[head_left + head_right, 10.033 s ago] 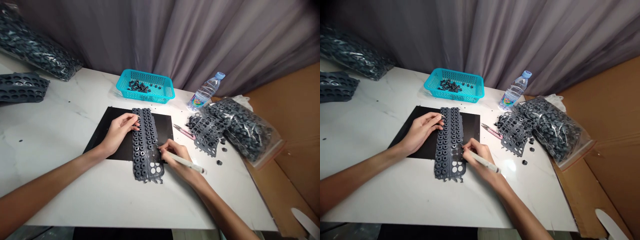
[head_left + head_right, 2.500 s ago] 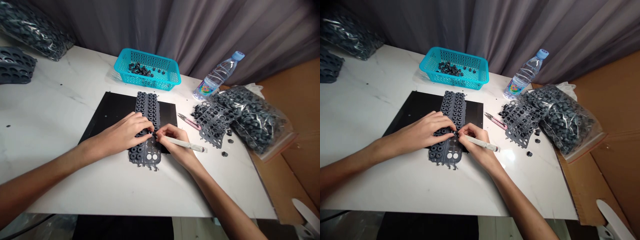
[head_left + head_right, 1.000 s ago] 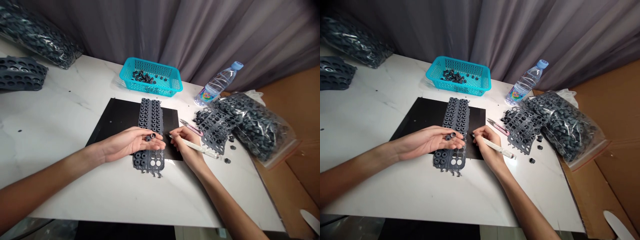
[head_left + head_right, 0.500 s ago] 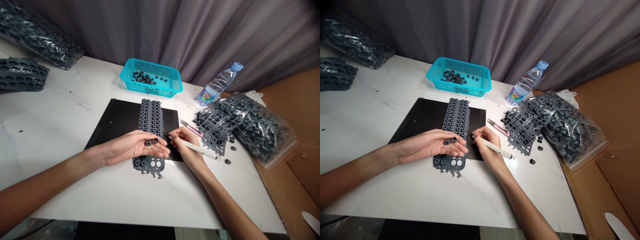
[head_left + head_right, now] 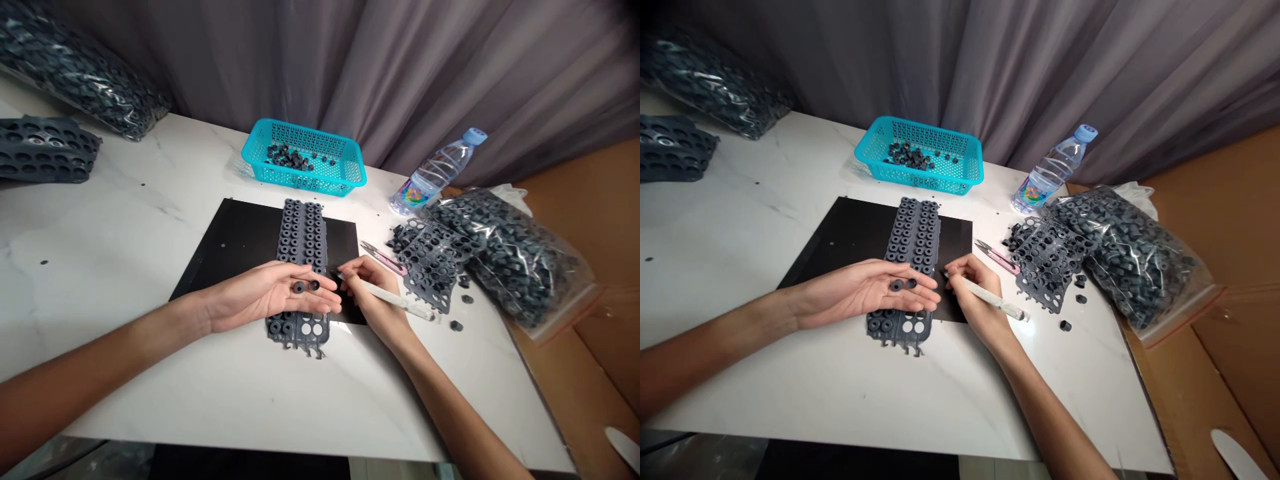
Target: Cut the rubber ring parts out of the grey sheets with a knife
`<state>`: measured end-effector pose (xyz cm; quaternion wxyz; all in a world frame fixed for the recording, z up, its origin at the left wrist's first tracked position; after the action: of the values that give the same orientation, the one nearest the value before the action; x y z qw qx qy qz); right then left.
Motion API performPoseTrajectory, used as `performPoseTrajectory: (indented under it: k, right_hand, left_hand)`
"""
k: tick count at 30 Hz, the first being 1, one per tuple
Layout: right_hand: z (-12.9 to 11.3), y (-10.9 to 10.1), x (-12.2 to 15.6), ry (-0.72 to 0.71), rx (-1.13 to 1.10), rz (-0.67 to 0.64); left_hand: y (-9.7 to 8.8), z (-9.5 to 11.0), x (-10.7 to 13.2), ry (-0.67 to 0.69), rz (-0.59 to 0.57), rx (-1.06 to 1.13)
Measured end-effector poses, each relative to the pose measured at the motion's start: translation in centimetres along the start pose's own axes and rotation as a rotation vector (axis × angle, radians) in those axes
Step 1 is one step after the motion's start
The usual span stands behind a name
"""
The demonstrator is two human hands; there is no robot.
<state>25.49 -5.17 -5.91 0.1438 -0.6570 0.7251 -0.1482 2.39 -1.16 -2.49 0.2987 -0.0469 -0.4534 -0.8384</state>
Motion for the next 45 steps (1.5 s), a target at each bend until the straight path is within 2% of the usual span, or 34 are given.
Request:
performPoseTrajectory:
  k: [15,24,29,31,33,35,37,39,40,42,44,45]
  right_hand:
    - [-0.8,0.0,-0.1,-0.002,0.002,-0.003]
    - [-0.4,0.1,0.0,-0.007,-0.006,-0.013]
    - [-0.2,0.0,0.0,-0.018,-0.011,-0.009]
    - [-0.2,0.0,0.0,-0.022,-0.006,-0.015]
    - [-0.3,0.1,0.0,-0.021,-0.004,-0.022]
    - [-0.4,0.2,0.0,-0.024,-0.012,-0.025]
    - [-0.5,0.2,0.0,-0.028,-0.021,-0.02]
    - [-0.5,0.3,0.0,-0.031,-0.027,-0.016]
    - [-0.5,0.3,0.0,-0.035,-0.026,-0.017]
    - [-0.3,0.3,0.0,-0.043,-0.019,-0.021]
    - [-0.2,0.3,0.0,-0.049,-0.014,-0.027]
    - [-0.2,0.3,0.0,-0.051,-0.015,-0.028]
  left_hand:
    - [0.1,-0.1,0.1,0.067,-0.009,-0.031]
    - [0.1,0.0,0.1,0.076,0.001,-0.044]
    - [-0.4,-0.2,-0.1,0.076,-0.002,-0.058]
    - [-0.8,0.2,-0.6,0.127,0.0,-0.092]
    - [-1.2,1.6,-1.7,0.271,0.042,-0.152]
    - [-1.7,4.4,-3.5,0.499,0.126,-0.234]
    - [-2.5,8.4,-5.7,0.727,0.217,-0.363]
    - [-3.6,13.0,-8.1,0.899,0.345,-0.611]
    - [-4.2,15.2,-9.1,0.948,0.417,-0.79]
    - [-5.3,18.7,-10.7,0.957,0.517,-1.178]
    - [-6.2,20.5,-11.5,0.949,0.532,-1.292]
    - [-6.4,20.6,-11.5,0.945,0.53,-1.315]
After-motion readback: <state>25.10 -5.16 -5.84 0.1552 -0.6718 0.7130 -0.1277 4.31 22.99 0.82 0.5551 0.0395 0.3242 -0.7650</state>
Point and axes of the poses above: each hand's wrist, its own x-axis away from the middle knuckle, its own y-axis out of the palm, z = x × y, the point moved 1 cm from there along -x, towards the middle knuckle, and after that the axes turned 7 degrees about x, right-handed, at the moved point
